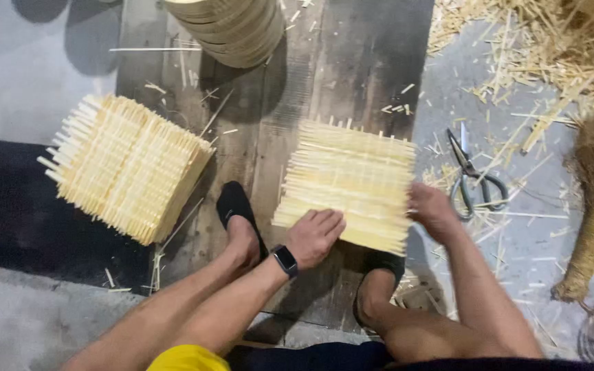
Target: Making the lids or bases for bamboo steamer baskets by weaving and trimming bamboo strips.
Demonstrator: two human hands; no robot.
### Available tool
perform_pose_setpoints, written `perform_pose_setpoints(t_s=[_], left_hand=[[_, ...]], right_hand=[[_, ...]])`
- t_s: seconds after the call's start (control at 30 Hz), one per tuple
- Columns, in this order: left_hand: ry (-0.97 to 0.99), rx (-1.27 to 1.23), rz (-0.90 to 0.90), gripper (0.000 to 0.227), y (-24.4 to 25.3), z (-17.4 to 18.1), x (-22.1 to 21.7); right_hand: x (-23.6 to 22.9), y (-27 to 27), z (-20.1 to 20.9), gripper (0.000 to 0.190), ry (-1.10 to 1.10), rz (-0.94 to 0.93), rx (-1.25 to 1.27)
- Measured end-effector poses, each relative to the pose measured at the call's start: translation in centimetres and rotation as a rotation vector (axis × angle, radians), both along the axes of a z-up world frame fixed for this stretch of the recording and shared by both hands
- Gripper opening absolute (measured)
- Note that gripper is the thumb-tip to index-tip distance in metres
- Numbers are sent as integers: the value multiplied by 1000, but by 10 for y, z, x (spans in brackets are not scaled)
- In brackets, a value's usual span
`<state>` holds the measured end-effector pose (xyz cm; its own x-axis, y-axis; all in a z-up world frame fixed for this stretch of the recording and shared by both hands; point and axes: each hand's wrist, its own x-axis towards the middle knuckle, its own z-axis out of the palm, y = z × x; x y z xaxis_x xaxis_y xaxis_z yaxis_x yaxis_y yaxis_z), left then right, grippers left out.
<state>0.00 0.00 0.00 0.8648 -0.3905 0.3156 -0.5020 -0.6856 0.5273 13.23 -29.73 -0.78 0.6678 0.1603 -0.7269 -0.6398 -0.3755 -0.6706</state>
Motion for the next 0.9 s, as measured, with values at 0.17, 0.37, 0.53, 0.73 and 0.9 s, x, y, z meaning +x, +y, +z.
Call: perform_pose_setpoints(t_s=[0.17,0.37,0.53,0.73,0.9], left_hand=[[186,4,33,55,-8,-10,6],[617,-271,864,82,47,-98,50],[993,-934,873,77,62,-146,51],[985,-825,890,76,62,-130,53],[941,-951,896,73,60,-128,52]], right_hand=[[-26,9,-46,36,-131,-164,147],[-25,26,-33,50,-339,-236,37],[-24,22,-46,52,-324,-273,-45],[-24,22,-47,46,-333,-322,-2],[-30,29,-42,43,-394,-299,-95]])
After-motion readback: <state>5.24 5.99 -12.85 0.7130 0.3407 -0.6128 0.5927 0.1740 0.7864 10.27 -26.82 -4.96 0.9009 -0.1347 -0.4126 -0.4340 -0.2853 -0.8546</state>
